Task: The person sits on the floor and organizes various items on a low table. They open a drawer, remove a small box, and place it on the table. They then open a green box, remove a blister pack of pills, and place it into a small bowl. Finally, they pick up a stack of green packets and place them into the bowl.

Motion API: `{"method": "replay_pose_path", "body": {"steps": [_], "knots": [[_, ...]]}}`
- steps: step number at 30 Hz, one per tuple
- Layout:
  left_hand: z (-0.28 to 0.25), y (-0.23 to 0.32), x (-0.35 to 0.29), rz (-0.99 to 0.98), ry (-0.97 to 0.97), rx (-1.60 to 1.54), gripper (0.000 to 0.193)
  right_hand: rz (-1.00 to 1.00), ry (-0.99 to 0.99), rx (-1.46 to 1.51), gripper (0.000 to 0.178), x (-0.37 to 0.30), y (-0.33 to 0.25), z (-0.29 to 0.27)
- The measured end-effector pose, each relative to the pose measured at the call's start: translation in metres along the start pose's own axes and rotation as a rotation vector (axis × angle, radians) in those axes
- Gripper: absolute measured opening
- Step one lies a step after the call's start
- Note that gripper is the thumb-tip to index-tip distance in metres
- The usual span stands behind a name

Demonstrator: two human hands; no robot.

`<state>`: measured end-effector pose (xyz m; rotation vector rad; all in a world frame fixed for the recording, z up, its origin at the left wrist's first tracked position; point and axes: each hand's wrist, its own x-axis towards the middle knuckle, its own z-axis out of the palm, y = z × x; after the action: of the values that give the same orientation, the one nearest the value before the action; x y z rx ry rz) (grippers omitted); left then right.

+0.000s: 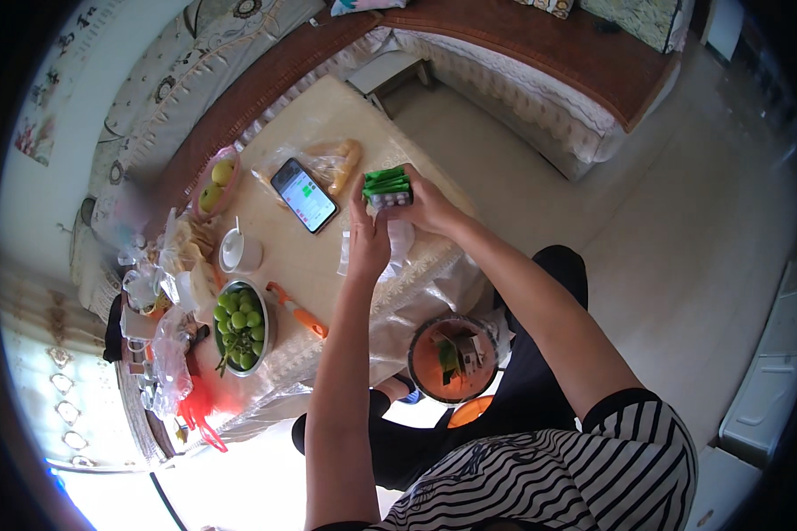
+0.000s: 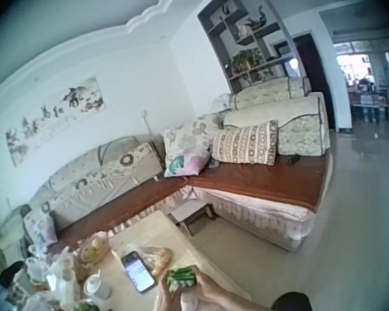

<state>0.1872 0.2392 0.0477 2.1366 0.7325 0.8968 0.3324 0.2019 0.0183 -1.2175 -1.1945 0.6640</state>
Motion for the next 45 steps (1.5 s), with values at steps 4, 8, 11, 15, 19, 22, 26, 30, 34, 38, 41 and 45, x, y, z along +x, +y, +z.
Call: {"method": "replay_pose_path", "body": {"steps": [4, 8, 11, 15, 19, 22, 26, 30, 34, 38, 41, 45], "knots": [[-0.012, 0.013, -0.026, -0.069, 0.119, 0.027, 0.069, -0.052, 0.160, -0.036, 0.055, -0.001, 0.000, -0.002], [-0.029, -0.010, -0.051, -0.139, 0.201, 0.231, 0.060, -0.095, 0.206, -0.160, 0.055, -0.002, 0.010, 0.005], [-0.044, -0.038, -0.060, -0.150, 0.183, 0.328, 0.054, -0.124, 0.194, -0.083, 0.054, -0.002, 0.009, 0.007], [-0.041, -0.031, -0.042, -0.001, 0.036, 0.444, 0.046, -0.036, 0.213, -0.162, 0.053, 0.002, 0.013, 0.006], [-0.030, -0.023, -0.022, -0.046, -0.147, 0.683, 0.045, 0.013, 0.225, -0.192, 0.053, 0.002, 0.004, 0.009], [-0.022, -0.007, -0.011, -0.079, -0.293, 0.731, 0.027, 0.023, 0.240, -0.193, 0.053, 0.002, 0.005, 0.006], [-0.042, -0.023, -0.008, 0.062, -0.146, 0.534, 0.015, 0.011, 0.222, -0.158, 0.052, 0.004, 0.004, 0.010], [-0.074, -0.031, -0.019, -0.170, -0.039, 0.283, 0.014, -0.032, 0.218, -0.171, 0.051, 0.006, 0.017, 0.005], [-0.115, -0.038, -0.039, -0.303, -0.045, 0.269, 0.022, -0.028, 0.224, -0.242, 0.057, 0.007, 0.026, 0.009], [-0.126, -0.039, -0.057, -0.203, 0.034, 0.486, 0.028, -0.046, 0.169, -0.225, 0.064, 0.016, 0.041, 0.004], [-0.110, -0.009, -0.078, 0.071, 0.306, 0.600, 0.026, -0.127, 0.238, -0.250, 0.053, 0.017, 0.042, 0.002], [-0.079, 0.034, -0.142, -0.102, 0.365, 0.376, 0.011, -0.011, 0.180, -0.135, 0.032, 0.009, 0.028, 0.002]]}}
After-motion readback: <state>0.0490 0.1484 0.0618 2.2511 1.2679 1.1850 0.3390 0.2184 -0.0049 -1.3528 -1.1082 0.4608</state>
